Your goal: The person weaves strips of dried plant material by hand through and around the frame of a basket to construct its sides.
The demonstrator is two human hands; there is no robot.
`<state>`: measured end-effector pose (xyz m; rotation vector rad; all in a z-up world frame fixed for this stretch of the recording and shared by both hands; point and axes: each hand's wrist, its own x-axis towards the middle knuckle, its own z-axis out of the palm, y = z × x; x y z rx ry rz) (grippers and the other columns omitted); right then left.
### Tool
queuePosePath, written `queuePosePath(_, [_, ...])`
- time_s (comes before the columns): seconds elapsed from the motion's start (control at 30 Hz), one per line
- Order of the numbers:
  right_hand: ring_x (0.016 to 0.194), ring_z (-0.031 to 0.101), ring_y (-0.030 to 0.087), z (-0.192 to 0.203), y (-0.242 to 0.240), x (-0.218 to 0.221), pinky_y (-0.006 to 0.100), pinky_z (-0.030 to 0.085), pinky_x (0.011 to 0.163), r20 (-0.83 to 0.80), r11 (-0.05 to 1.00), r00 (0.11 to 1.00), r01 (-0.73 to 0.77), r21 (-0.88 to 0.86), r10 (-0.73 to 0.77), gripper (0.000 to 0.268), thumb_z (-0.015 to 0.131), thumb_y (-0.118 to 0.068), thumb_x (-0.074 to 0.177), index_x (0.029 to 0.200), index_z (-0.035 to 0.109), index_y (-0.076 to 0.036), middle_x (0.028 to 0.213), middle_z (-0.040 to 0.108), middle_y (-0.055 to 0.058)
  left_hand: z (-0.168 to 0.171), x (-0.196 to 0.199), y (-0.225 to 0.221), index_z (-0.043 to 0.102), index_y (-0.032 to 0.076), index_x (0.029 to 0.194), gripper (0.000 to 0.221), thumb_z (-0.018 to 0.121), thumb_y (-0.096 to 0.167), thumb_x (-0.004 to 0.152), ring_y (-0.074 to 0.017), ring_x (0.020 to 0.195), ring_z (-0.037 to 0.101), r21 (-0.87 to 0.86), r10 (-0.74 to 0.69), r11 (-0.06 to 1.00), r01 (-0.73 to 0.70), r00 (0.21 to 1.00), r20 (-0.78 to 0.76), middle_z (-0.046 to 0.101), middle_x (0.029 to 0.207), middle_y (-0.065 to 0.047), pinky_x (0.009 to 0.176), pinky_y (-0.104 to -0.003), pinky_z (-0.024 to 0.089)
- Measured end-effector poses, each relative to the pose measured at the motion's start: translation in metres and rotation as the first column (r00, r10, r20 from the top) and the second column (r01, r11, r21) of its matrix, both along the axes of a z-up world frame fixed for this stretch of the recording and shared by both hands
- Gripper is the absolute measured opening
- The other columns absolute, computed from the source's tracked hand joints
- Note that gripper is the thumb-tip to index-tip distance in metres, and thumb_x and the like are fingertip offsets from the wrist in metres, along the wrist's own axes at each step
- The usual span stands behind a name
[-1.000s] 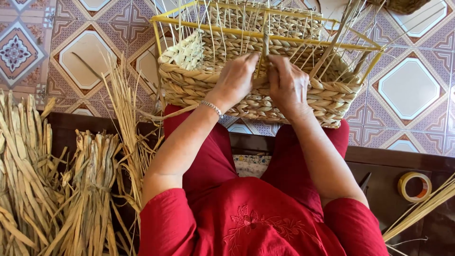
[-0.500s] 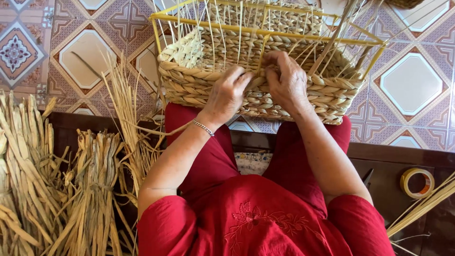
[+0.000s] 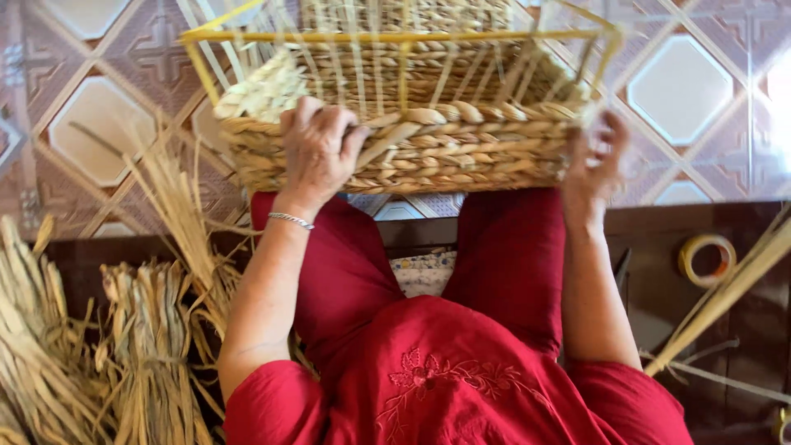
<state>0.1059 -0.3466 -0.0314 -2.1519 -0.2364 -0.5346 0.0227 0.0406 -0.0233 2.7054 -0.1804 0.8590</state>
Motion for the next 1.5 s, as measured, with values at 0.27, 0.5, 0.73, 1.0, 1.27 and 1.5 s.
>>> queuePosePath(0.27, [0.102,0.064,0.020,-0.044,-0.017,0.031,0.035,0.052,0.085,-0.106,0.992,0.994,-0.012,0.126,0.025,0.028,0.062,-0.021,0.113,0.132,0.065,-0.002,0.110,0.068,0.012,0.026,0.007,-0.021,0.060,0.016,0.084,0.024,0.078,0.028,0.095,-0.0200,0.091,0.050,-0.247,-0.050,0.967,0.062,0.997,0.054,0.057,0.083,0.000,0.089,-0.040,0.033])
queuePosePath(0.5, [0.097,0.064,0.018,-0.027,-0.060,0.074,0.035,0.052,0.081,-0.135,0.992,0.991,0.014,0.126,0.003,0.024,0.065,-0.021,0.113,0.131,0.069,-0.005,0.105,0.070,0.008,0.018,0.021,-0.081,0.062,0.015,0.085,0.021,0.077,0.024,0.095,-0.0202,0.085,0.050,-0.367,-0.079,0.925,0.101,0.994,0.074,0.056,0.079,-0.001,0.083,-0.040,0.035])
queuePosePath(0.73, [0.096,0.070,0.021,0.025,-0.021,0.036,0.029,0.059,0.071,0.279,0.991,0.951,-0.116,-0.073,0.132,0.022,0.068,0.005,0.108,0.128,0.069,-0.005,0.114,0.070,0.014,0.042,0.015,-0.107,0.058,0.011,0.083,0.025,0.075,0.028,0.093,-0.0256,0.091,0.051,-0.117,0.002,0.993,0.006,0.998,0.070,0.060,0.091,-0.008,0.078,-0.044,0.037])
queuePosePath(1.0, [0.076,0.076,0.017,0.069,0.097,0.037,0.028,0.061,0.065,-0.082,0.816,0.824,-0.566,-0.118,0.560,0.018,0.075,-0.008,0.098,0.114,0.069,0.000,0.098,0.078,0.012,0.048,0.008,-0.103,0.062,0.005,0.088,0.016,0.076,0.011,0.091,-0.0255,0.079,0.064,-0.207,-0.043,0.978,0.035,0.998,-0.035,0.064,0.085,-0.009,0.065,-0.039,0.052])
queuePosePath(1.27, [0.069,0.075,0.017,0.042,0.107,0.053,0.028,0.060,0.059,-0.060,0.823,0.844,-0.534,-0.197,0.533,0.015,0.074,-0.010,0.101,0.101,0.065,0.001,0.086,0.077,0.015,0.027,0.009,-0.070,0.062,0.004,0.076,0.022,0.077,0.009,0.092,-0.0187,0.056,0.060,-0.376,-0.196,0.919,0.120,0.966,-0.171,0.062,0.063,-0.007,0.051,-0.037,0.048])
queuePosePath(1.5, [0.084,0.075,0.017,0.044,0.101,0.056,0.029,0.060,0.071,-0.174,0.774,0.772,-0.629,-0.071,0.612,0.014,0.080,-0.010,0.097,0.106,0.075,-0.001,0.094,0.077,0.011,0.027,0.002,-0.068,0.066,0.005,0.084,0.016,0.075,0.012,0.095,-0.0173,0.053,0.062,-0.390,-0.120,0.920,0.039,0.975,-0.187,0.064,0.064,-0.007,0.047,-0.036,0.048])
